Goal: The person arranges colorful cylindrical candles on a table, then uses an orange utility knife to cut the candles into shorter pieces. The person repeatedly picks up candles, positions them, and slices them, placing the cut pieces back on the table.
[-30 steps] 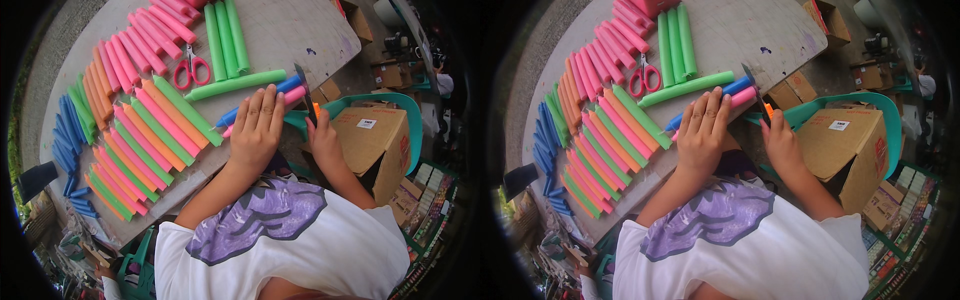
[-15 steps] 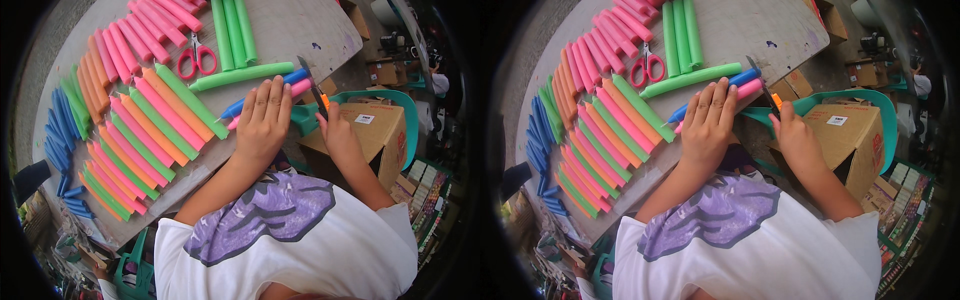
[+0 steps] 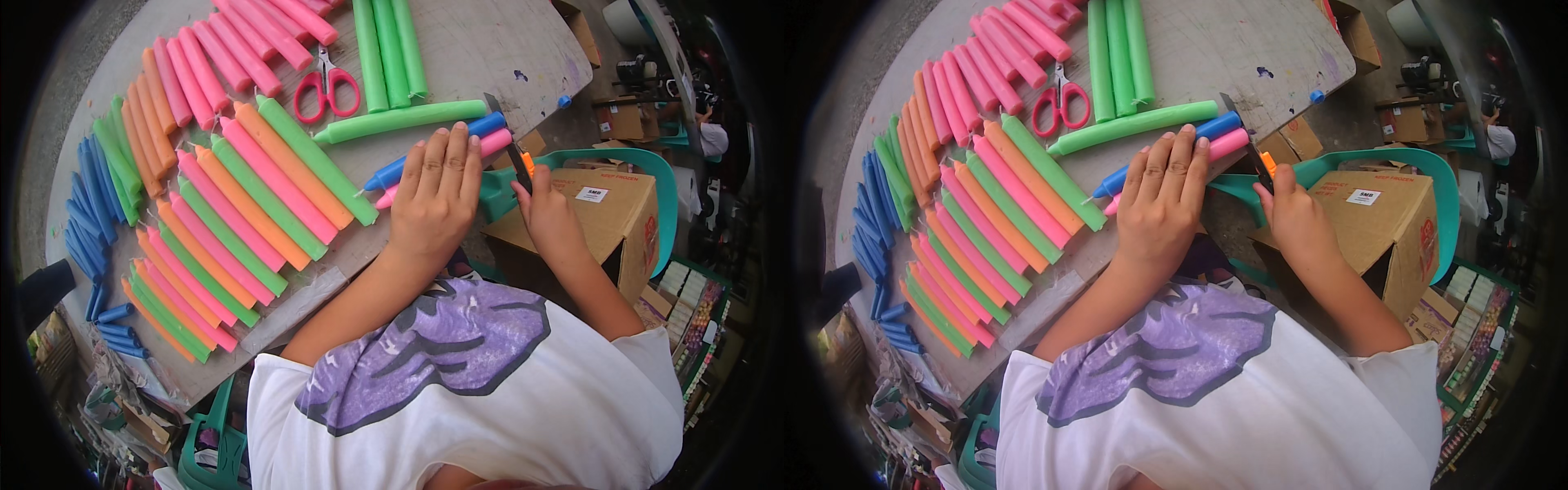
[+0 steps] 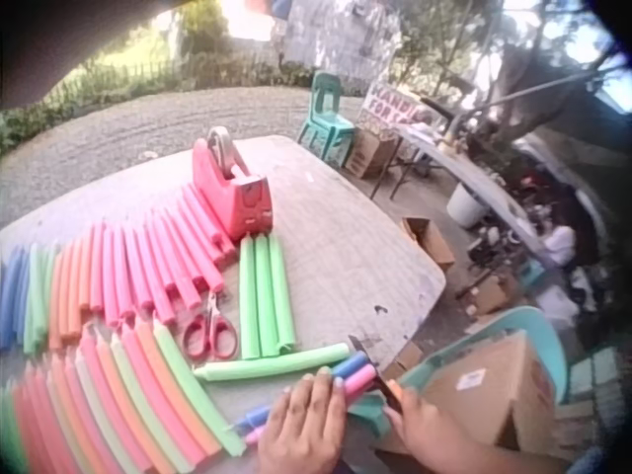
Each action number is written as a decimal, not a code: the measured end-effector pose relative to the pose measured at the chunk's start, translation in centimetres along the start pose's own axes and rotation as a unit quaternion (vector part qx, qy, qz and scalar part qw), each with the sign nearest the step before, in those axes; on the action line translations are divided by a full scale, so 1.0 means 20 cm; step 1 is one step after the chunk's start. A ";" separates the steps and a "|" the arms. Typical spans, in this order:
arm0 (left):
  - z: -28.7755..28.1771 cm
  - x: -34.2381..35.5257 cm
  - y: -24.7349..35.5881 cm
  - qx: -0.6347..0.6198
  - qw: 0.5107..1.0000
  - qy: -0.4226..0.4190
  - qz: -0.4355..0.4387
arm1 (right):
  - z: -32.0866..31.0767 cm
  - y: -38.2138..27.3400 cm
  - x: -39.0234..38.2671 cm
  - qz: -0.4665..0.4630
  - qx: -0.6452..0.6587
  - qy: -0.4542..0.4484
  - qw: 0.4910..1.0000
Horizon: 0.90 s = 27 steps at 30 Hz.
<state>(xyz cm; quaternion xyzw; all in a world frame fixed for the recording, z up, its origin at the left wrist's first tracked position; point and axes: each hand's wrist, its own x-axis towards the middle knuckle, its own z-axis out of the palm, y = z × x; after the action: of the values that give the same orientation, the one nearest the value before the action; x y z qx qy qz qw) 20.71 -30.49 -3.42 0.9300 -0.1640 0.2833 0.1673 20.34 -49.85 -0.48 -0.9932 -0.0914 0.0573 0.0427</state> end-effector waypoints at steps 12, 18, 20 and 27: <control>0.01 -0.02 0.00 0.012 1.000 0.009 -0.002 | -0.01 -0.04 0.00 0.027 0.019 -0.029 0.999; 0.00 -0.01 0.01 0.017 1.000 -0.004 -0.009 | 0.00 -0.05 0.00 0.021 0.033 -0.016 0.999; -0.01 -0.02 0.00 0.021 1.000 -0.007 -0.008 | 0.02 -0.04 0.00 0.023 0.035 -0.013 0.999; -0.02 -0.03 0.00 0.025 0.999 -0.026 0.000 | 0.03 -0.06 -0.01 0.027 0.066 -0.003 0.997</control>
<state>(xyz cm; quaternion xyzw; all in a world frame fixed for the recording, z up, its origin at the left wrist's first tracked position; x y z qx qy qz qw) 20.03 -30.13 -3.38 0.9410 -0.1612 0.2627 0.1394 19.86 -48.60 -0.98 -0.9902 -0.0603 0.0676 0.1065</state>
